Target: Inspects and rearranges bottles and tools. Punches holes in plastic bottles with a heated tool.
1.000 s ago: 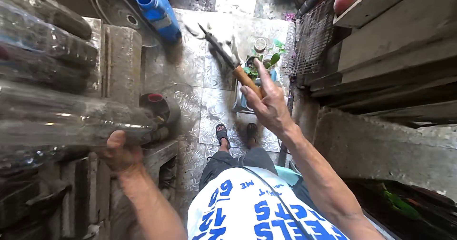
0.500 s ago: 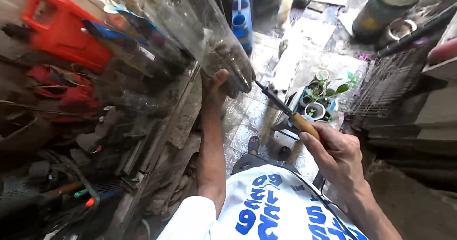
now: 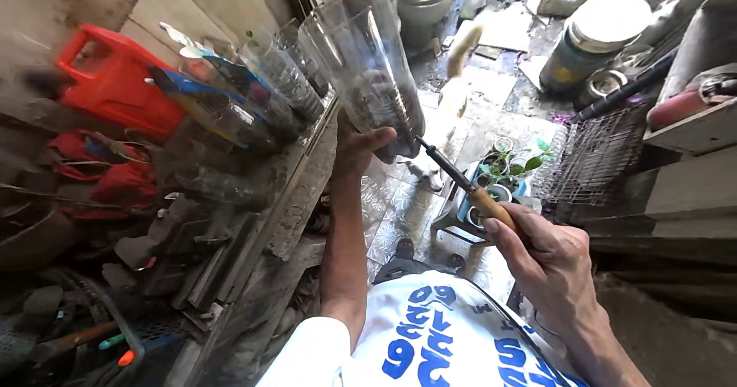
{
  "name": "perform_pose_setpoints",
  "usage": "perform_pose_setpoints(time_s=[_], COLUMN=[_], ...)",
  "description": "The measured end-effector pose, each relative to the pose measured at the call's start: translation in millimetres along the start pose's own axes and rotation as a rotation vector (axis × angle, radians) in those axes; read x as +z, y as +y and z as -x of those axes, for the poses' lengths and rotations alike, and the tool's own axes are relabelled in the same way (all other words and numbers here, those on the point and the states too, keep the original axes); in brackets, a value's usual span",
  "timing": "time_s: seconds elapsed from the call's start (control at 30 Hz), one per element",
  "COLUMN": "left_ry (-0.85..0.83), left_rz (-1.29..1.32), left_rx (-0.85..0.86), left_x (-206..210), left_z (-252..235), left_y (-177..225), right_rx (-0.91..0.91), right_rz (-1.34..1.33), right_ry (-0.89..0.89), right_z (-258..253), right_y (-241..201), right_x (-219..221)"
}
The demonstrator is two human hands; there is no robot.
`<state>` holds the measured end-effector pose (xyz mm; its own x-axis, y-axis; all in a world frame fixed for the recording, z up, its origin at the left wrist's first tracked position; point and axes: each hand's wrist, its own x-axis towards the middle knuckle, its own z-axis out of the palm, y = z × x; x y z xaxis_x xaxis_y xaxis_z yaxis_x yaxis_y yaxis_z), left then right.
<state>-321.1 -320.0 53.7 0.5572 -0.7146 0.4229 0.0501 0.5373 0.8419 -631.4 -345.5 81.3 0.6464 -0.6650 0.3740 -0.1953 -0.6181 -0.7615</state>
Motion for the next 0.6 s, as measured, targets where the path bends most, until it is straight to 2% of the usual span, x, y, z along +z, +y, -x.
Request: perform_pose_setpoints(time_s=[0.2, 0.5, 0.6], left_ry=[0.032, -0.07, -0.045], left_rz=[-0.057, -0.064, -0.136], left_rx=[-0.03, 0.006, -0.022], left_x=[5, 5, 7], left_z=[0, -11, -10], left_y=[-2, -16, -18], right_rx=[0.017, 0.04, 0.058], right_rz=[0.034, 0.118, 0.144], right_ry=[-0.001, 0.007, 0.012], right_z=[-3, -6, -7], right_y=[1, 0, 1], right_x=[1, 0, 1])
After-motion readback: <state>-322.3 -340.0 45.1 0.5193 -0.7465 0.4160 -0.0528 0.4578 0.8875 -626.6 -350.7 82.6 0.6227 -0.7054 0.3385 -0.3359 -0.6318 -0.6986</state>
